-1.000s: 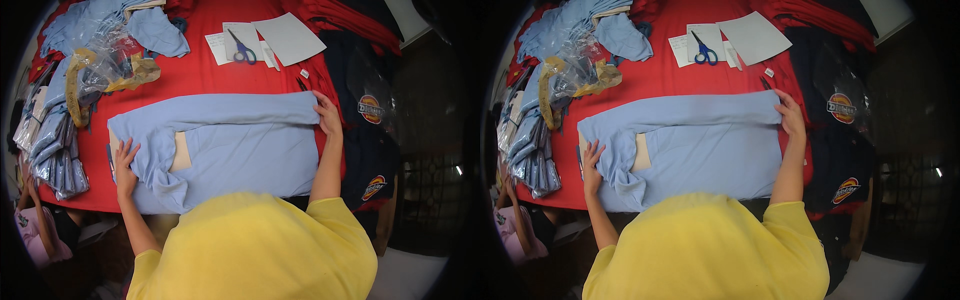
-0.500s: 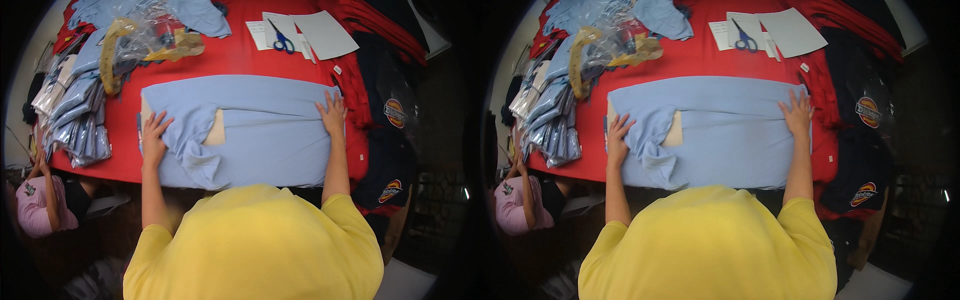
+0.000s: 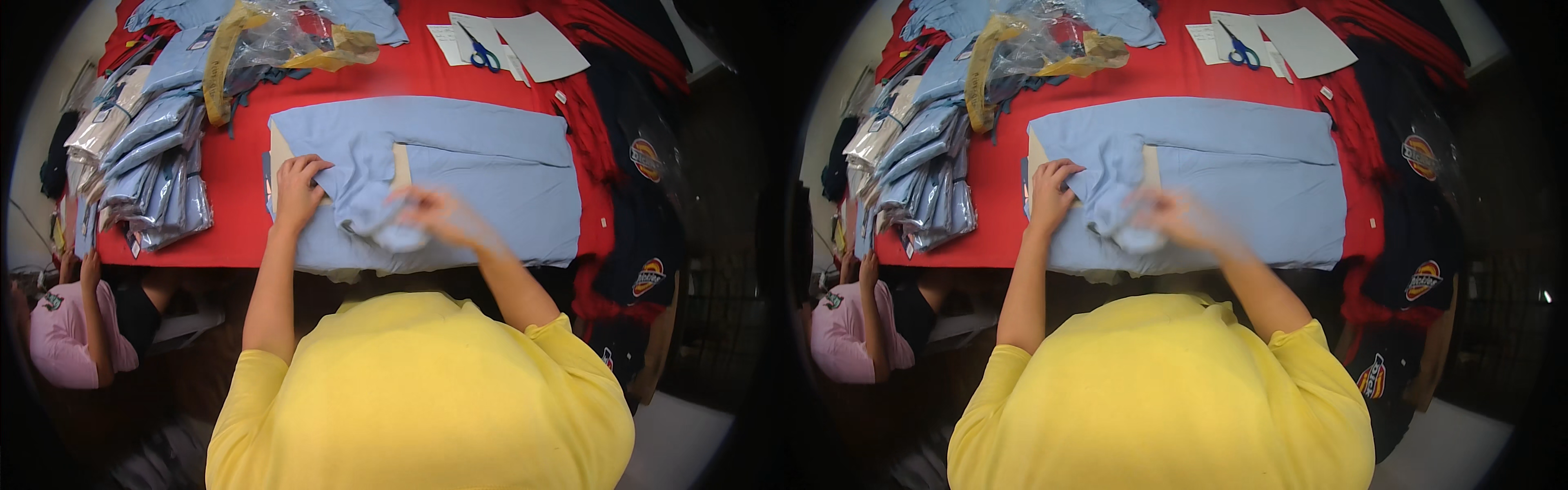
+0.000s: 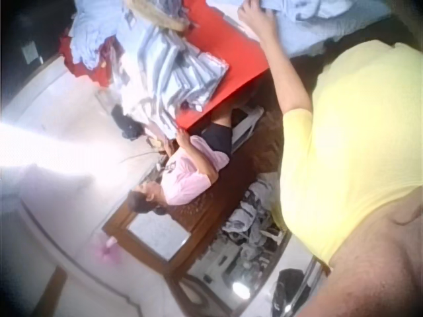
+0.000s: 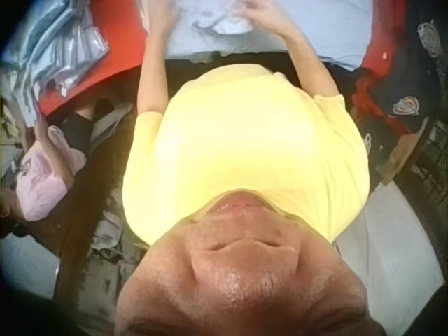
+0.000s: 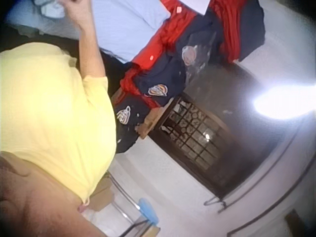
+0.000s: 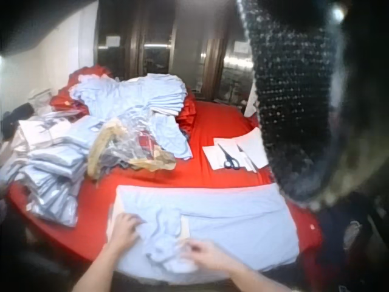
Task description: The person folds shirts by placing them on a cardboard template, folding the sleeves and bottom inward, and removing the template to achieve a uniform shape.
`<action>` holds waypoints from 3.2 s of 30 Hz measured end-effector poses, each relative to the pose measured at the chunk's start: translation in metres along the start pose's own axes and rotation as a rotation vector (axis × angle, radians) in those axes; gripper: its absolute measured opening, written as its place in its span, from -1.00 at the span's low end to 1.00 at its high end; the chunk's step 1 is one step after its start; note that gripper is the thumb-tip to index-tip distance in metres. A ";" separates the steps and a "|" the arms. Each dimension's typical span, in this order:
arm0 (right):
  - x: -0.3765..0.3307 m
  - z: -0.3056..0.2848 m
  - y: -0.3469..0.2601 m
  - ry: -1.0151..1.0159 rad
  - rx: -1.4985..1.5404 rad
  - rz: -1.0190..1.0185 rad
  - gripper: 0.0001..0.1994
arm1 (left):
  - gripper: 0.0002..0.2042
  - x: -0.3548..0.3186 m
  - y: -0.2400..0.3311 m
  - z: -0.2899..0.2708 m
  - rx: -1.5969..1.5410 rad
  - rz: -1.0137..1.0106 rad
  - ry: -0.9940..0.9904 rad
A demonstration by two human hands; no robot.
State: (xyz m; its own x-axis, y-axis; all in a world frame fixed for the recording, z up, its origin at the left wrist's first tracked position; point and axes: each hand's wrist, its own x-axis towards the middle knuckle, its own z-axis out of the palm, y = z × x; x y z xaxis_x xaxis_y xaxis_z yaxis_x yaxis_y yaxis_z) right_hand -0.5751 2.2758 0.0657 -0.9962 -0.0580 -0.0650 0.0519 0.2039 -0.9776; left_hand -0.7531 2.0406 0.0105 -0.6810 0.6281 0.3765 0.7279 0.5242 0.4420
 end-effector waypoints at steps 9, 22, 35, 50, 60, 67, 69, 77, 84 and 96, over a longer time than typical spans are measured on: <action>-0.070 -0.080 0.059 0.649 -0.103 0.394 -0.69 | -0.39 0.030 0.003 -0.022 -0.021 -0.150 -0.237; 0.085 -0.055 0.010 0.812 -0.521 -0.103 -0.75 | -0.34 0.011 -0.009 -0.012 -0.197 -0.128 -0.076; -0.071 0.069 0.021 -0.348 -0.500 0.506 -0.45 | -0.49 -0.002 -0.012 -0.004 -0.057 -0.044 0.064; 0.087 0.010 0.000 -0.257 0.761 0.161 -0.46 | -0.13 0.056 -0.042 -0.030 -1.038 -0.620 -0.481; -0.061 0.002 0.027 0.723 -0.884 -0.104 -0.69 | -0.53 0.031 -0.033 -0.019 -0.020 -0.294 -0.138; -0.174 -0.048 0.099 0.981 -1.181 0.410 -0.79 | -0.74 0.052 0.006 -0.002 0.236 -0.235 -0.008; -0.161 -0.086 0.088 0.919 -1.191 0.469 -0.85 | -0.77 0.053 -0.003 0.012 0.228 -0.095 0.155; -0.019 -0.280 0.040 0.976 -1.460 0.348 -0.81 | -0.76 0.048 -0.021 0.038 0.150 -0.303 0.311; 0.013 -0.305 0.123 1.281 -1.046 0.390 -0.74 | -0.78 0.067 -0.025 0.024 0.260 -0.167 0.300; -0.029 -0.257 0.129 0.795 -1.328 0.521 -0.36 | -0.72 0.079 -0.044 0.015 0.019 -0.297 0.279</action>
State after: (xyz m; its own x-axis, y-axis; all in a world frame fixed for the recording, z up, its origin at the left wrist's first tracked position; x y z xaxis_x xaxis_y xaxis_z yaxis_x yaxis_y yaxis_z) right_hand -0.5575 2.5549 -0.0068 -0.6964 0.6860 0.2108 0.7005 0.7136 -0.0082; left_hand -0.8376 2.0757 0.0089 -0.8554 0.2696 0.4423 0.4962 0.6716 0.5502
